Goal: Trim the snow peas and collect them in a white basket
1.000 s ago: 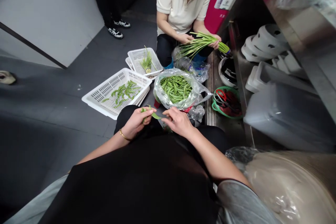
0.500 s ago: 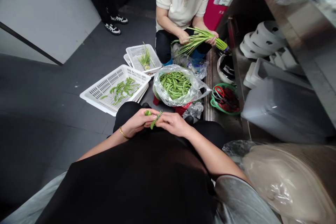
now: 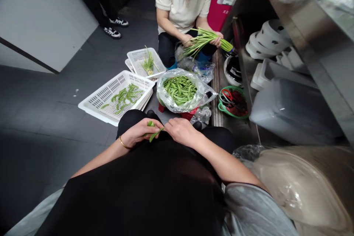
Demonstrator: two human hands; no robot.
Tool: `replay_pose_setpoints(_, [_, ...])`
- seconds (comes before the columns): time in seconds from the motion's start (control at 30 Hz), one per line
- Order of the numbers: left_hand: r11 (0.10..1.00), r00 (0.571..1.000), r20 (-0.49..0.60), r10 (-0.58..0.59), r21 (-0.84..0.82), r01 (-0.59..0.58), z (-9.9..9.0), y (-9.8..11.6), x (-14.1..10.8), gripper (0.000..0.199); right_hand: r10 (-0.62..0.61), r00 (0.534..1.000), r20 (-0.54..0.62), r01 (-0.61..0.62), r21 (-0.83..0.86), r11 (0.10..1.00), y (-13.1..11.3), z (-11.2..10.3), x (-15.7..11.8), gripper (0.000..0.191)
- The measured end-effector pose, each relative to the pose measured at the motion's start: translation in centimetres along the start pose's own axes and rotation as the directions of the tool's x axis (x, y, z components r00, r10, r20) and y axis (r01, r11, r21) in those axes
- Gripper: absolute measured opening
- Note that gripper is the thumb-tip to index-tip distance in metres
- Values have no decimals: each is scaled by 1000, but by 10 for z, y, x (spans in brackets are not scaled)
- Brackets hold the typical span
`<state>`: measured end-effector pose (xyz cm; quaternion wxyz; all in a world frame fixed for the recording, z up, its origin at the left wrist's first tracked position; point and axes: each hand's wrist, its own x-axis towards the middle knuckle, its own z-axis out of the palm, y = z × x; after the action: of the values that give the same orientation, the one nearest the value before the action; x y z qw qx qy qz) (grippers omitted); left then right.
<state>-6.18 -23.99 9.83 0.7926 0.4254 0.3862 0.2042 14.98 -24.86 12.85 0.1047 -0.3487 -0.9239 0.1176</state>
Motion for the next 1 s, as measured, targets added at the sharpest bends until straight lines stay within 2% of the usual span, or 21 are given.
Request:
replay_pose_setpoints(0.07, [977, 996, -2, 86, 198, -84, 3, 3, -4, 20, -62, 998, 18, 60, 122, 991, -2, 6, 6, 29])
replay_pose_setpoints(0.13, [901, 973, 29, 227, 372, -222, 7, 6, -9, 11, -39, 999, 6, 33, 409, 912, -1, 15, 10, 30])
replay_pose_setpoints(0.17, [863, 955, 37, 294, 420, -282, 10, 7, -11, 8, 23, 1000, 5, -22, 589, 808, -1, 20, 11, 32])
replay_pose_setpoints(0.2, [838, 936, 20, 351, 439, -324, 13, 8, -13, 6, 112, 993, 20, -89, 754, 650, -1, 26, 12, 33])
replay_pose_setpoints(0.27, [840, 895, -117, 431, 414, -351, 17, 9, -15, 10, 295, 951, 93, -175, 947, 268, -1, 39, 12, 35])
replay_pose_setpoints(0.3, [857, 863, -223, 454, 374, -355, 17, 9, -15, 13, 364, 923, 128, -181, 976, 117, 0, 45, 11, 35])
replay_pose_setpoints(0.33, [874, 818, -336, 466, 318, -367, 15, 10, -14, 16, 409, 900, 151, -178, 984, 28, 2, 49, 8, 36])
replay_pose_setpoints(0.37, [884, 765, -442, 468, 252, -394, 11, 11, -13, 17, 428, 888, 169, -188, 982, 2, 6, 51, 4, 37])
replay_pose_setpoints(0.4, [882, 713, -529, 460, 180, -435, 4, 13, -12, 19, 422, 887, 187, -220, 975, 29, 12, 51, -2, 38])
replay_pose_setpoints(0.43, [870, 673, -593, 443, 102, -482, -4, 15, -10, 19, 394, 894, 216, -276, 956, 103, 20, 49, -8, 39])
replay_pose_setpoints(0.47, [850, 654, -632, 416, 16, -526, -12, 17, -8, 17, 351, 900, 260, -350, 909, 225, 29, 44, -13, 40])
replay_pose_setpoints(0.5, [828, 663, -643, 384, -79, -556, -21, 19, -6, 15, 312, 896, 317, -424, 820, 385, 40, 39, -16, 38])
replay_pose_setpoints(0.57, [783, 744, -588, 317, -280, -555, -35, 21, -2, 12, 310, 859, 408, -496, 510, 702, 63, 26, -16, 33])
replay_pose_setpoints(0.6, [766, 795, -533, 290, -369, -527, -39, 21, 0, 14, 357, 842, 406, -498, 326, 804, 75, 22, -11, 30])
replay_pose_setpoints(0.63, [753, 840, -471, 270, -440, -489, -41, 21, 2, 17, 422, 828, 368, -500, 147, 853, 86, 19, -3, 27])
replay_pose_setpoints(0.7, [752, 899, -367, 239, -516, -410, -37, 18, 6, 17, 542, 802, 253, -532, -112, 839, 105, 20, 21, 24])
replay_pose_setpoints(0.77, [781, 927, -308, 212, -517, -351, -30, 14, 9, 16, 604, 770, 206, -559, -237, 794, 121, 29, 47, 26])
replay_pose_setpoints(0.9, [874, 966, -212, 148, -430, -228, -20, 5, 9, 21, 622, 743, 247, -567, -261, 781, 142, 46, 80, 23])
replay_pose_setpoints(1.0, [924, 972, -223, 71, -352, -148, -19, 3, 8, 25, 636, 742, 210, -592, -238, 770, 145, 41, 78, 21])
